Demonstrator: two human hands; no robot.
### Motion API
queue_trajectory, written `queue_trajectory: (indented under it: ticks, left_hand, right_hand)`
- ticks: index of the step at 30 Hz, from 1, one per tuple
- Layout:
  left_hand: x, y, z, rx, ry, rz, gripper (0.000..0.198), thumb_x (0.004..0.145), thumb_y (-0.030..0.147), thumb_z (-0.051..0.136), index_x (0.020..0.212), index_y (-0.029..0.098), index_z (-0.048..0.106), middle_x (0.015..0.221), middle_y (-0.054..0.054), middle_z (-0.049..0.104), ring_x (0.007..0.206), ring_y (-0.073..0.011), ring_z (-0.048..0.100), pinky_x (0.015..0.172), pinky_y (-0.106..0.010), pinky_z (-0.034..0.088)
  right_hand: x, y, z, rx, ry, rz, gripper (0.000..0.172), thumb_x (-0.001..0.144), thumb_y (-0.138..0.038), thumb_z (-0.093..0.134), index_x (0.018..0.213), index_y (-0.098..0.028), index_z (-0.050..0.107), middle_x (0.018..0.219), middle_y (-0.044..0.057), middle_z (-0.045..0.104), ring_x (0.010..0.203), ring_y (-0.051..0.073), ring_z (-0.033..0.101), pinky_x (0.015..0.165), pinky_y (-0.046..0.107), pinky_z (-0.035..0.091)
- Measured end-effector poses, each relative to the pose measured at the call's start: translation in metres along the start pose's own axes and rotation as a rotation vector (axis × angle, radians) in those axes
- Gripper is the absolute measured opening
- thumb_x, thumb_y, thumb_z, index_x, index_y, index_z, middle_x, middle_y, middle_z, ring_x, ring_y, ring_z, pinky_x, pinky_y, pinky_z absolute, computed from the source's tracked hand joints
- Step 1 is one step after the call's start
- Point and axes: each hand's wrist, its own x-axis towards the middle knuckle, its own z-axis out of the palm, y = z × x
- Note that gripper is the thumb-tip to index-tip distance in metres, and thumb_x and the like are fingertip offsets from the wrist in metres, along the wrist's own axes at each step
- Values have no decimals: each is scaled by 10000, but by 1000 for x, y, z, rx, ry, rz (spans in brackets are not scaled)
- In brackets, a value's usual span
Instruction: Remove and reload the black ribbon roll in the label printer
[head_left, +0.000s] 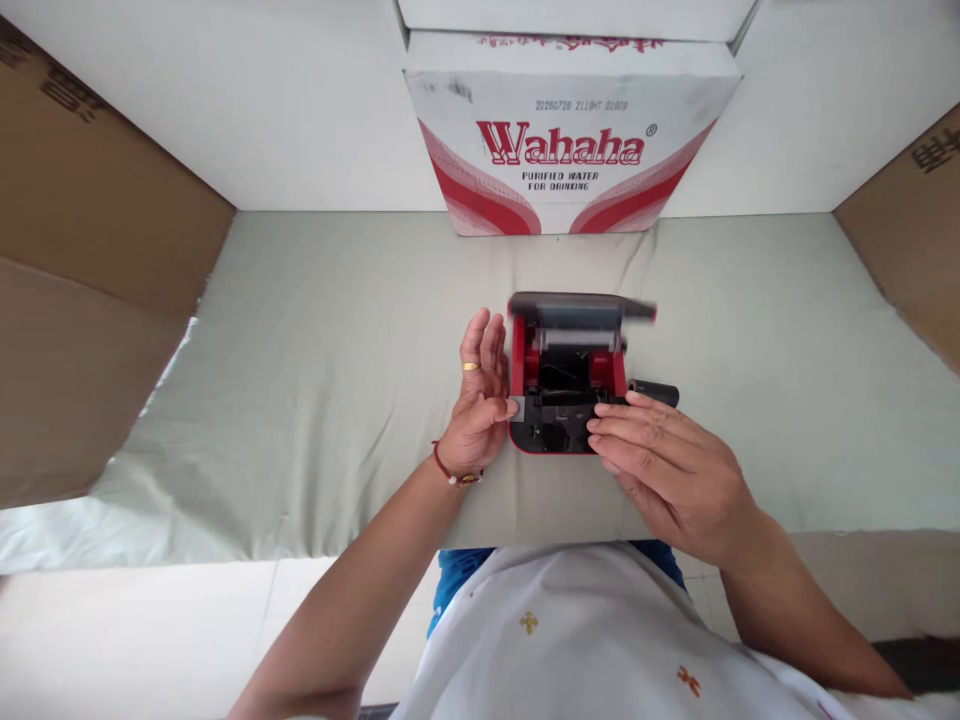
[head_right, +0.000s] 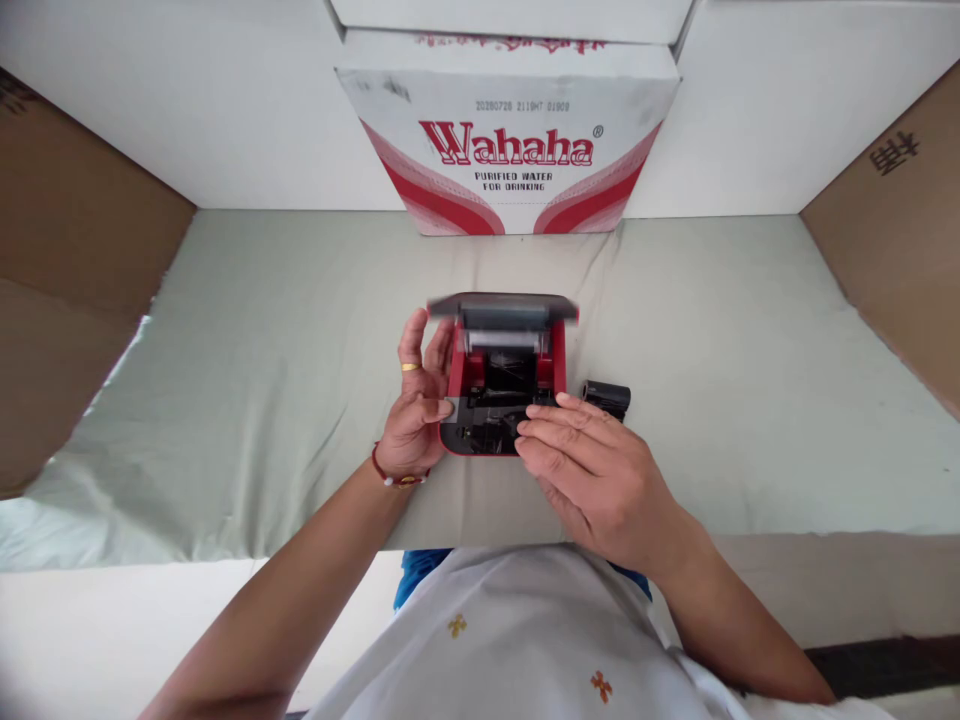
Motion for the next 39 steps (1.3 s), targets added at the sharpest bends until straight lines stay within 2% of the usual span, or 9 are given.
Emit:
queue_trajectory:
  ticks: [4,6,11,18,24,28,31,34,39]
  left_hand:
    - [0,-3,2,-33,-22,-16,983,790,478,989,1661,543,536,1921,67,383,1887,-367,104,1555,-627,73]
    - [1,-5,2,-24,-26,6,953,779,501,988,1639,497,574,1895,34,429,1871,-388,158,1553,-628,73]
    - [2,-9,0,-3,-17,16,977,743,532,997,1627,475,584,1867,11,463,1863,-404,179,1551,-626,85]
    - [3,-9,-2,9,-29,18,980,739,554,998,1625,469,587,1855,3,471,1855,-416,196,1546,-638,104]
    - [3,-8,0,-3,-20,4,980,737,542,1015,1622,475,598,1846,4,482,1843,-410,221,1542,-623,132]
    - [2,-9,1,-18,2,-6,975,734,563,1011,1617,469,608,1843,3,482,1843,-399,216,1536,-596,164]
    - [3,-7,3,-16,-3,-9,932,755,578,994,1603,453,628,1817,-4,510,1804,-397,299,1513,-587,239]
    - [4,-4,6,-21,-4,-3,899,760,575,985,1584,440,652,1797,-7,535,1762,-401,365,1482,-585,308]
    - [4,0,9,-17,2,-1,870,760,565,974,1565,435,670,1782,-3,549,1741,-399,393,1464,-585,341]
  right_hand:
    - [34,9,-4,-59,13,174,242,1179,-150,608,1329,-192,794,1173,74,925,1037,184,889,926,293,686]
    - [59,16,-3,-174,-131,338,304,1200,-198,544,1342,-209,812,1233,81,915,1032,214,883,819,318,652]
    - [122,28,15,-470,-747,579,330,1118,-197,591,1354,-203,821,1404,161,851,1081,351,848,763,406,553]
    - [142,27,28,-509,-895,602,318,1053,-74,561,1191,-172,830,1259,200,860,1128,348,829,772,364,504]
    - [111,3,3,-463,-589,568,282,1103,-267,631,1335,-188,770,1293,166,813,875,299,802,632,369,480]
    - [66,3,-54,-93,-264,429,267,1157,-427,617,1334,-302,773,1168,70,832,730,223,738,633,365,570]
    - [20,35,-97,-129,-184,554,385,1131,-624,670,1333,-323,801,952,54,815,541,201,625,548,390,548]
    - [-28,81,-114,-334,-275,671,568,1064,-796,668,1206,-277,852,931,125,832,595,259,686,570,444,532]
    - [-64,113,-84,-486,-424,756,451,1088,-532,560,1223,-222,858,1163,181,851,818,342,779,725,504,595]
